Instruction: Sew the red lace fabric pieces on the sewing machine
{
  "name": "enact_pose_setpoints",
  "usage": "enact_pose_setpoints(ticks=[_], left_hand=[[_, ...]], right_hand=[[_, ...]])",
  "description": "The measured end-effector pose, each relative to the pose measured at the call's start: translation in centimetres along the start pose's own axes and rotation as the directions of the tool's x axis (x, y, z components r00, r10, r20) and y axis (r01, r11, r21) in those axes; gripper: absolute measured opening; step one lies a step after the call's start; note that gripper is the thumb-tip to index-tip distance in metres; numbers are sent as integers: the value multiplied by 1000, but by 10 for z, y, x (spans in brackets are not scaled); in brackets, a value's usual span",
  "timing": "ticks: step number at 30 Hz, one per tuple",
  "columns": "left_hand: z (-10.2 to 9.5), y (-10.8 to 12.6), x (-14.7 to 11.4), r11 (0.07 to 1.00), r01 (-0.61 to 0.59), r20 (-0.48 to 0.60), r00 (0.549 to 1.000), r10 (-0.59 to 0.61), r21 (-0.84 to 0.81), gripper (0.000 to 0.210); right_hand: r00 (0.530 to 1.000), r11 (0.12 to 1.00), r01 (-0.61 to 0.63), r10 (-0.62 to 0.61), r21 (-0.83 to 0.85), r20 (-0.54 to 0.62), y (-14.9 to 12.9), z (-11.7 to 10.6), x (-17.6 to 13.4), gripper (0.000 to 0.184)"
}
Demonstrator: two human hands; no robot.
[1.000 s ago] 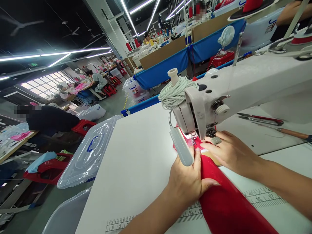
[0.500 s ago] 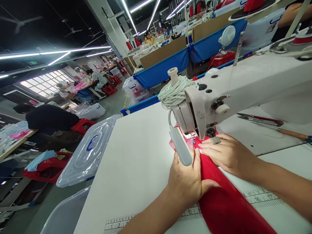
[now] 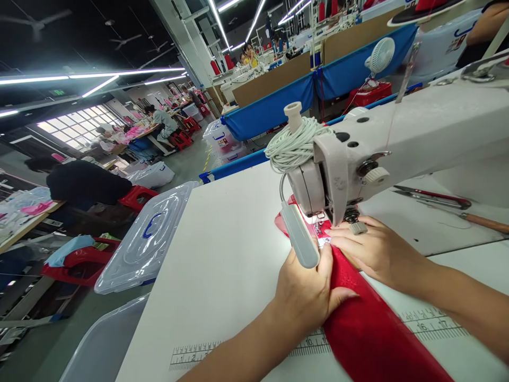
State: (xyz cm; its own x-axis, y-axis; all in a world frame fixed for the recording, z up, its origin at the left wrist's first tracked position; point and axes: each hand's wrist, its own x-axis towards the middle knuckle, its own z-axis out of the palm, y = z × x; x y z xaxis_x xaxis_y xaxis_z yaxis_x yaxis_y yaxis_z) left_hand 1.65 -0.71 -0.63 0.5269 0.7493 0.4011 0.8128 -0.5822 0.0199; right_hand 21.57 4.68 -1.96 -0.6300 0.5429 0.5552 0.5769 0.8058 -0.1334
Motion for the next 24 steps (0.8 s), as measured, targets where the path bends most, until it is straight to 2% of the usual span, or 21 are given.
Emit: enact_pose_setpoints(ticks=[9, 16, 22, 24], left_hand=[[2, -1, -3, 998, -12, 16, 1000, 11, 58, 76], [2, -6, -2, 999, 24, 68, 997, -27, 41, 71], [-6, -9, 6, 998, 28, 110, 994, -23, -47, 42], [-9, -11, 10, 993, 84, 150, 986, -71, -87, 37]], right_hand=[[999, 999, 48, -49, 13, 14, 2, -4, 6, 32], [999, 1000, 22, -23, 17, 30, 1, -6, 8, 30], [1000, 998, 17, -16, 58, -17, 4, -6, 7, 33], [998, 999, -17, 19, 49, -52, 6, -9, 7, 33]])
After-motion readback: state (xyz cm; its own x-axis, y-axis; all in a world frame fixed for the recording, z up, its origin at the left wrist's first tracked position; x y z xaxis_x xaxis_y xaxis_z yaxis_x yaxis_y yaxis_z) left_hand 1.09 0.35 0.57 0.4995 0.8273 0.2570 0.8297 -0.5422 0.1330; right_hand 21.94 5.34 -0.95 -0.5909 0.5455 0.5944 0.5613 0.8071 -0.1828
